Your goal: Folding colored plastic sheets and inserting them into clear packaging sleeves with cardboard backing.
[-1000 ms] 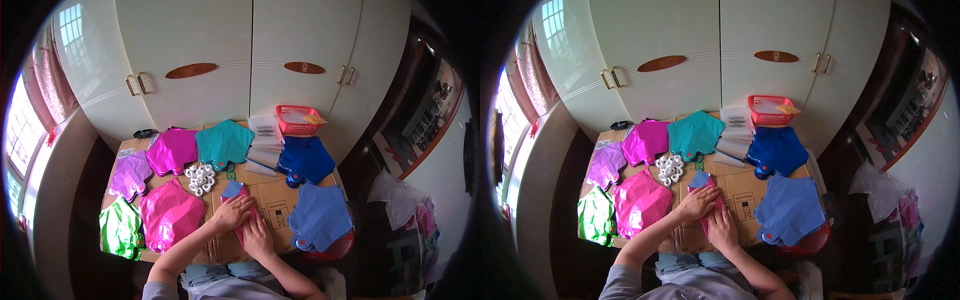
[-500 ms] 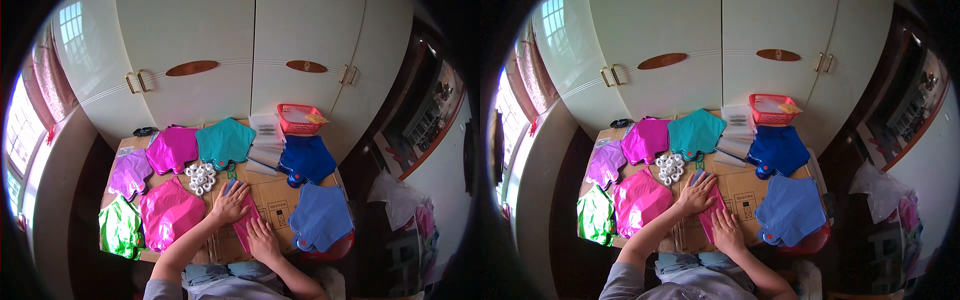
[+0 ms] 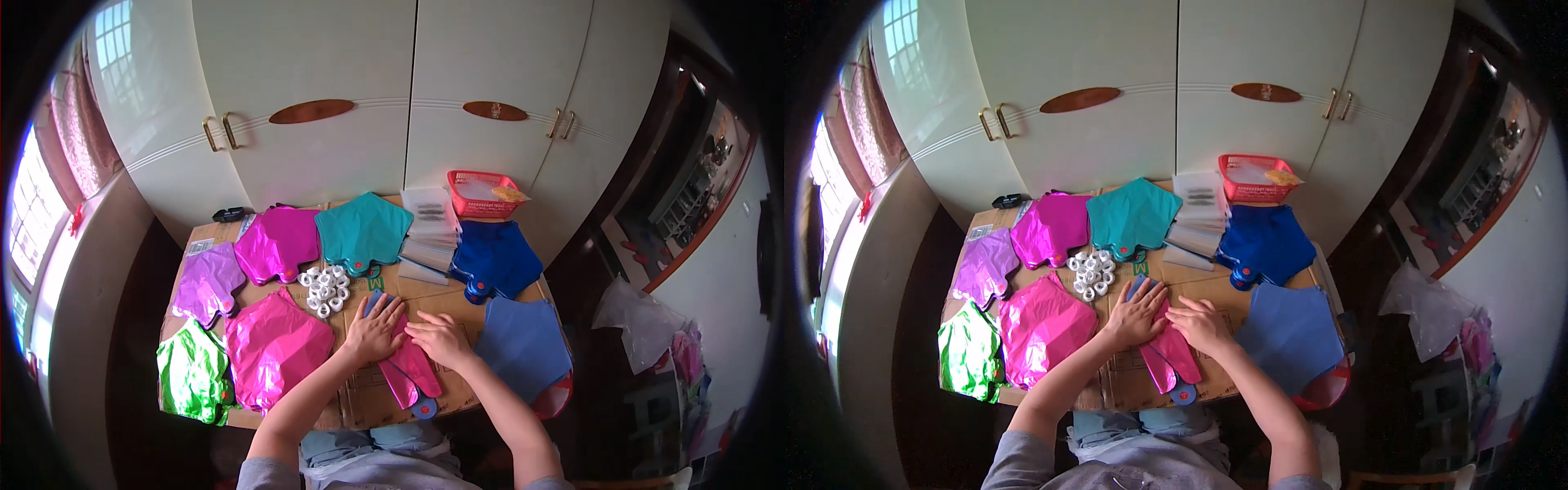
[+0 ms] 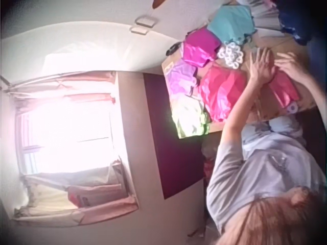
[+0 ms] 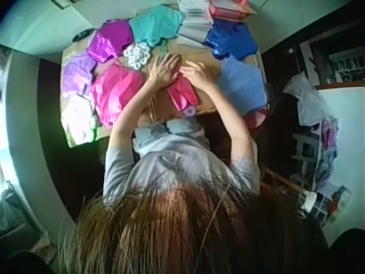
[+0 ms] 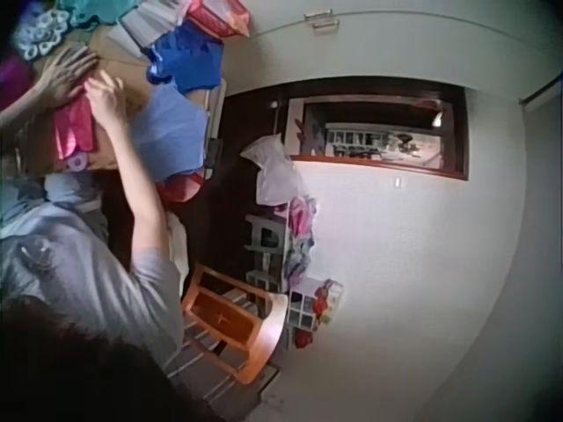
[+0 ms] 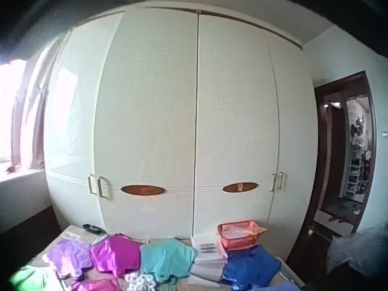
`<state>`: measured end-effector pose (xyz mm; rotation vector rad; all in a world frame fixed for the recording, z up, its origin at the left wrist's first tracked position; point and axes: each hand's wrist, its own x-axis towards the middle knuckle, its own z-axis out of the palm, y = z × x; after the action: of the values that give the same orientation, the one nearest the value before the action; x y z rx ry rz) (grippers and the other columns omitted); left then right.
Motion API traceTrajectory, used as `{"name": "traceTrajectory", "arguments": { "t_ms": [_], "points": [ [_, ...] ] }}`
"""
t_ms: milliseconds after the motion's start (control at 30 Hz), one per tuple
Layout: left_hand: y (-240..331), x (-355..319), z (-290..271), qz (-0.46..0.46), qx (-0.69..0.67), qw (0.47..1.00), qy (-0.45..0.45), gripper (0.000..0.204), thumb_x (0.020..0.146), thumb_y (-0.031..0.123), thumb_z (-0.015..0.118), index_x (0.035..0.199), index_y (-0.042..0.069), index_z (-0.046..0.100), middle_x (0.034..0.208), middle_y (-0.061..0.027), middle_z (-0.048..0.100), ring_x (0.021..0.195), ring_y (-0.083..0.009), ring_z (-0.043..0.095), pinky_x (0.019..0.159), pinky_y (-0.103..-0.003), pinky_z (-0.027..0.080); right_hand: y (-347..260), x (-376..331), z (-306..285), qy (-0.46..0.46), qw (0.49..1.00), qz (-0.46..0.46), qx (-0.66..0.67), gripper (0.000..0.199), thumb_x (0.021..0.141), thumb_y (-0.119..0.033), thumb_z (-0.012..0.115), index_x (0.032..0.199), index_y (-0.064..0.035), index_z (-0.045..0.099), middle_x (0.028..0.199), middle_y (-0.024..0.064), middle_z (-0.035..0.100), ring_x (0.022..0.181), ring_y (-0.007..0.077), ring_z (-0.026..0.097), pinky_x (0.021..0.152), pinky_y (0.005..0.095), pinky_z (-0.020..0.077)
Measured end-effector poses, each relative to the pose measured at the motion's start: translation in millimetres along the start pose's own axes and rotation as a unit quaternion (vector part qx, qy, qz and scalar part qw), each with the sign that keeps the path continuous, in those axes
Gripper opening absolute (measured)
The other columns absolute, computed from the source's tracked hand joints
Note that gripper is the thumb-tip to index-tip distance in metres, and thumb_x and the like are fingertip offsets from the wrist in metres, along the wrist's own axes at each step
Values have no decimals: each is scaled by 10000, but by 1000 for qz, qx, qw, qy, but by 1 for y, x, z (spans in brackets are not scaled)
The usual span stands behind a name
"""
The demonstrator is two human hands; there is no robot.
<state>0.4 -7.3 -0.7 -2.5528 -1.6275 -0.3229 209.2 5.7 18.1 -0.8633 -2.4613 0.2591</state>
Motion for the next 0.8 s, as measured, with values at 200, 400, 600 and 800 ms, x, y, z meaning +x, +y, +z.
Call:
{"name": "traceTrajectory", "arguments": {
  "t_ms": [200,400,600,800],
  "points": [
    [-1,0,1,-1,2,1000,11,696,878,525,431,1423,96,367,1473,-32,372,1400,-245,260,1138,-507,122,9,-24,-3,-109,992,-18,-58,430,820,-381,645,1187,-157,639,1311,-22,559,1340,261,365,1033,441,328],
    [1,-3,2,-8,-10,1000,13,688,878,527,428,1411,93,389,1470,-30,376,1401,-249,255,1139,-506,118,-15,-52,-34,-174,980,-48,-83,486,793,-410,661,1212,-168,622,1345,-39,529,1354,268,346,1052,426,322],
    [2,-2,2,-4,-4,1000,22,682,878,526,427,1404,93,401,1468,-30,379,1405,-249,246,1138,-512,119,-24,-69,-43,-187,978,-76,-50,408,817,-336,666,1165,-124,644,1319,-4,552,1278,260,447,1008,390,393],
    [0,-3,1,-8,5,1000,14,683,880,522,431,1416,101,380,1480,-29,359,1408,-254,237,1134,-527,119,-63,-36,-2,-35,997,49,45,280,838,-286,643,996,-60,595,844,120,583,876,296,584,731,406,496]
  ]
}}
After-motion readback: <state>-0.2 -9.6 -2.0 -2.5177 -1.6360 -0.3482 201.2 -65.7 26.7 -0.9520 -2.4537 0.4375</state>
